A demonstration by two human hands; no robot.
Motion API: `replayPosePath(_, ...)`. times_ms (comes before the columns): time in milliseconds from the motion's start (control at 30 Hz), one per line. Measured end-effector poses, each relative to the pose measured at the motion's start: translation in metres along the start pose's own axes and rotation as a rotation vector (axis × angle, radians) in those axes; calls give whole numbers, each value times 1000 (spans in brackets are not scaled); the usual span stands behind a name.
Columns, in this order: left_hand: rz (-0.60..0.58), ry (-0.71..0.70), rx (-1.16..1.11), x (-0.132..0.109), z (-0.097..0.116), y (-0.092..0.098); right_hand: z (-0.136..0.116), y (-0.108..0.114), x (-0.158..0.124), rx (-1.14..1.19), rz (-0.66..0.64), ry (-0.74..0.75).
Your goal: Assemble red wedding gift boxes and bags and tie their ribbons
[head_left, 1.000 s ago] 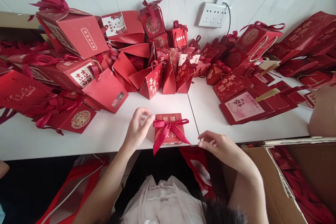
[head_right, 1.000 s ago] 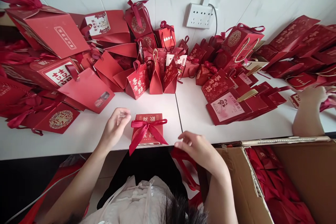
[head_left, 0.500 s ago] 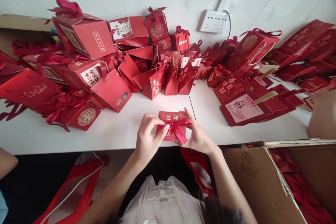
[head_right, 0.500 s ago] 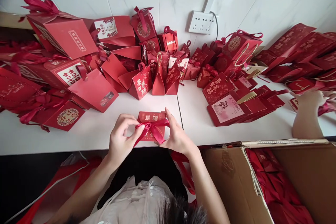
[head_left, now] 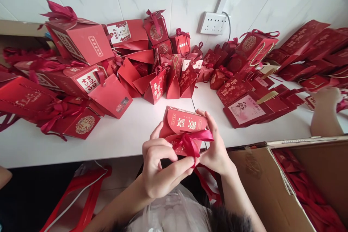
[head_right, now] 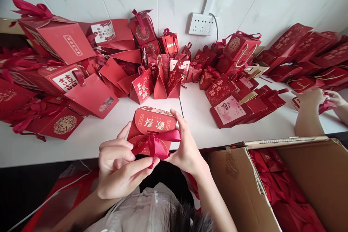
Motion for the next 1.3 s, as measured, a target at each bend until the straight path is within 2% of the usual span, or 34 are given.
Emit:
replayPosePath(267,4,35,3,4,10,5,-9,4,0,4,23,30)
replayPosePath(367,-12,-1,-25,6,12,6,-9,5,0,-3,28,20)
replayPosePath(433,33,22,-48,8,7,10,-7,7,-2,-7,29,13)
replayPosePath(500,101,137,-71,11,-8,14,-6,9,-5,6,23,8)
replayPosePath(567,92,329,-120,13,-34,10,-2,10,-9,36,13,-8)
replayPosePath(633,-7,556,-185,8,-66,-3,4,13,-12,77,37,-36)
replayPosePath(700,-114,724,-188,-4,-95,-23,12,18,-16,139,146,-103)
replayPosePath(733,-226,721,-170,-10,-104,-37,17,21,-18,184,228,-148)
replayPosePath(833,-366,608,-210,-33,-114,-76,32,28,-24,428,459,-277)
replayPosePath(900,-455,505,-234,-49,-110,-99,39,27,-24,664,496,-348)
replayPosePath(967,-611,364,-135,-62,-102,-118,42,22,-21,874,420,-428)
replayPosePath(1033,-735,248,35,-72,-99,-128,40,16,-18,992,270,-481)
replayPosePath(1133,-784,159,177,-77,-101,-131,33,13,-15,1029,82,-479)
replayPosePath(1233,-785,131,208,-76,-104,-130,30,13,-17,978,66,-460)
replayPosePath(1300,-786,131,216,-76,-105,-130,31,16,-22,865,160,-446)
Point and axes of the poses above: each hand's wrist, its own x-axis towards the middle knuckle, its own y-axis out of the back of the hand, z = x × y, the point moved 5 cm from there along x, towards the middle knuckle, and after that the axes turned 7 degrees about -z, right-handed, at the moved point
